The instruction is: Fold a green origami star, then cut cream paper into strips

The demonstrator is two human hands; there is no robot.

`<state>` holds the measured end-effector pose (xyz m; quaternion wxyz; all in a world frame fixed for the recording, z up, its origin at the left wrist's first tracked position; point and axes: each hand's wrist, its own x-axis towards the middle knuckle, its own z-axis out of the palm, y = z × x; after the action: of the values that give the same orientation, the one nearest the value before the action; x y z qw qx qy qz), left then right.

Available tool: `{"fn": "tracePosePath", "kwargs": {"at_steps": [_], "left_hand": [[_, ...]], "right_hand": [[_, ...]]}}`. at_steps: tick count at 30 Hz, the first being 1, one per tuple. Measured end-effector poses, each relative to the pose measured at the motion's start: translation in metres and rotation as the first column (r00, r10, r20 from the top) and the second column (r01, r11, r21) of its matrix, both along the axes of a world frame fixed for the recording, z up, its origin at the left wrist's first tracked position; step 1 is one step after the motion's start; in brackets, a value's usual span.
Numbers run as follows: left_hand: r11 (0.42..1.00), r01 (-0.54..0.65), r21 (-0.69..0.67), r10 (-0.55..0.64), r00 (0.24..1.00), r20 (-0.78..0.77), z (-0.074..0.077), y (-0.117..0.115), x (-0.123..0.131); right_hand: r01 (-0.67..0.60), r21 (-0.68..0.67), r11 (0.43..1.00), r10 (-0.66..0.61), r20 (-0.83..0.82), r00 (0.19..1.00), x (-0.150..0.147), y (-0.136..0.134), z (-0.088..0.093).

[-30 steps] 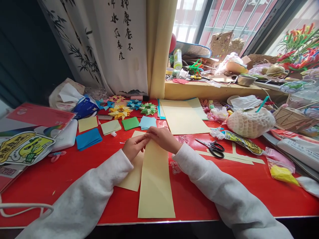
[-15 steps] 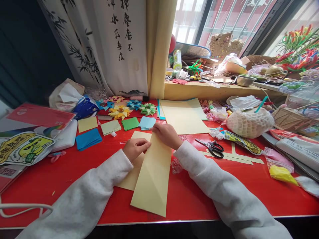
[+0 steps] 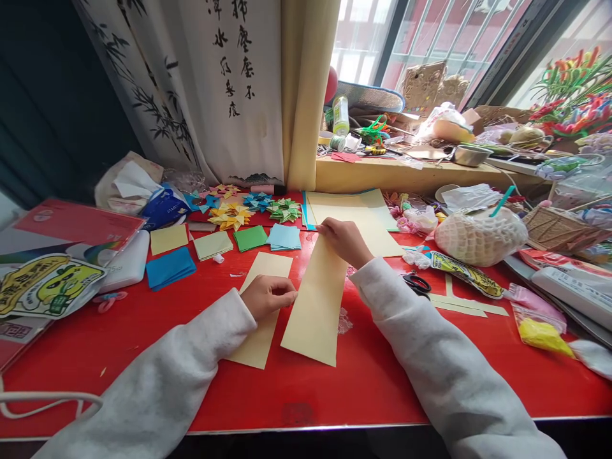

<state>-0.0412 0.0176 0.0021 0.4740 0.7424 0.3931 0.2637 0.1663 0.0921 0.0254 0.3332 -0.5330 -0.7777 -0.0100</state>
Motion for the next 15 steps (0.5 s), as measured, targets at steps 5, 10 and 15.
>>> {"fn": "tracePosePath", "kwargs": {"at_steps": [5, 10, 15], "left_hand": [[0.999, 0.037, 0.030, -0.036, 0.999, -0.027, -0.002, -0.001, 0.002], [0.989, -0.133, 0.060, 0.135, 0.991, -0.024, -0.007, 0.008, -0.001], [0.974, -0.226, 0.034, 0.224, 0.973, 0.058, -0.008, 0.012, 0.000]], "right_hand": [[0.058, 0.024, 0.998, -0.055, -0.083, 0.995, 0.024, 0.009, 0.006], [-0.094, -0.150, 0.984, 0.067, -0.175, 0.982, 0.026, 0.006, 0.016], [-0.364, -0.332, 0.870, 0.294, -0.244, 0.924, -0.011, -0.012, 0.012]]}}
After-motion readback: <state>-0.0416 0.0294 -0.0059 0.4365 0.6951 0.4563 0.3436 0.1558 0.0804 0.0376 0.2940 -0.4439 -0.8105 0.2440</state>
